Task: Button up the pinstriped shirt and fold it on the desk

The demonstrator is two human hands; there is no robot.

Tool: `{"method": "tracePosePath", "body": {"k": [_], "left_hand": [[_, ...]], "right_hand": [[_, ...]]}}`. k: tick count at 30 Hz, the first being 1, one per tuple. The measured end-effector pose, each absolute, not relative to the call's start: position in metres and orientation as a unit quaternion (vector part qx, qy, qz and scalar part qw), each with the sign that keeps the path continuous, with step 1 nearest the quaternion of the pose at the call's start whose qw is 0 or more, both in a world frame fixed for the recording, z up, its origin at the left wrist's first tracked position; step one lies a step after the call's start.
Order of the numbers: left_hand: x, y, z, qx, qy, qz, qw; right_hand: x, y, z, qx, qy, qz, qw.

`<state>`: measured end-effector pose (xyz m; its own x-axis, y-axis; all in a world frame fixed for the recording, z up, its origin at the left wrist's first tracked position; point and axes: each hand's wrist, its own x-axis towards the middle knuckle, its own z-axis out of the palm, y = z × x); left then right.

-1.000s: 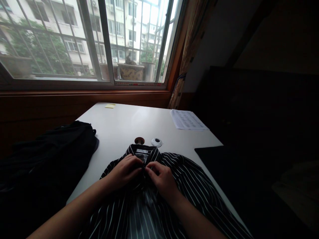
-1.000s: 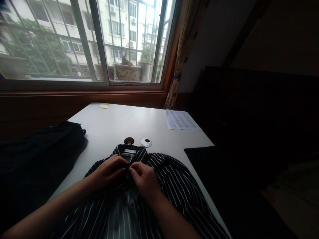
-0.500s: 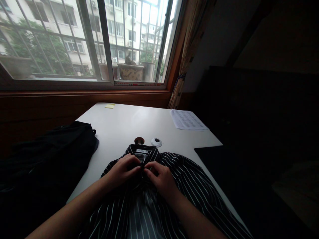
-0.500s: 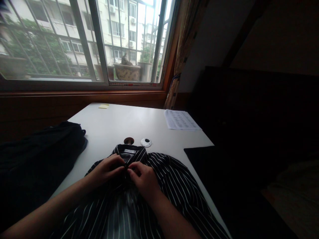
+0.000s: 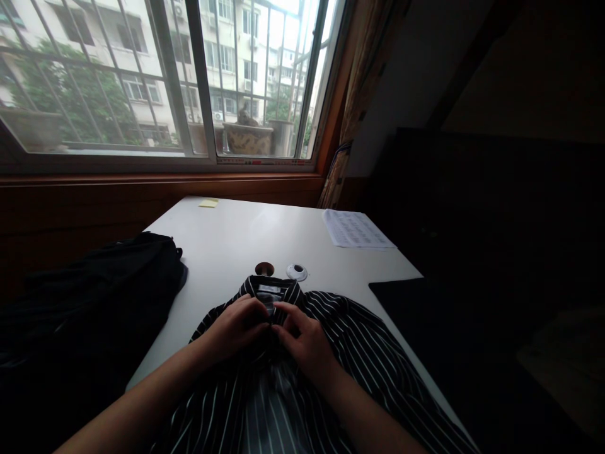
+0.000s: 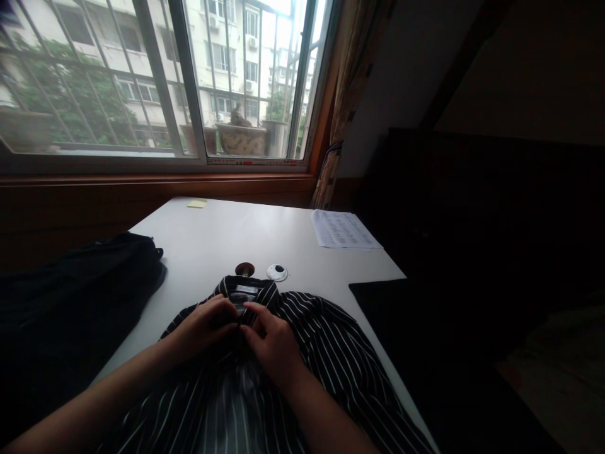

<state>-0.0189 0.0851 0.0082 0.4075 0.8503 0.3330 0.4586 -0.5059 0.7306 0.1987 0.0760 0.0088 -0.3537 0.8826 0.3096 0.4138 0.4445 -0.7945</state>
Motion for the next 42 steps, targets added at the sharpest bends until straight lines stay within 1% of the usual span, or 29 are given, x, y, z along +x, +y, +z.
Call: {"method": "tracePosePath", "body": {"k": [5,10,15,30,42], "left_hand": [[-0.0189,0.0818,0.0098,0.786,0.408,0.369,0.282],[-0.018,0.0816,0.0124,0.782,0.41,0.369,0.29],[-0.0168,0.0833,0.011,0.783,0.406,0.369,0.293],[-0.0171,0.0838,0.0093,0.772,0.421,0.386,0.279],[-0.0171,0.0854,0.0072,0.778,0.419,0.384,0.268]], "right_hand": [[0.1987,0.0749,0.0088,-0.431,-0.778,0.318,0.328],[0.1979,0.0725,0.0104,-0.448,-0.772,0.309,0.329],[0.1985,0.0717,0.0123,-0.448,-0.783,0.296,0.313],[0.1981,0.0732,0.0145,-0.436,-0.78,0.309,0.326],[0.1983,0.0743,0.0139,-0.436,-0.788,0.294,0.32]]}}
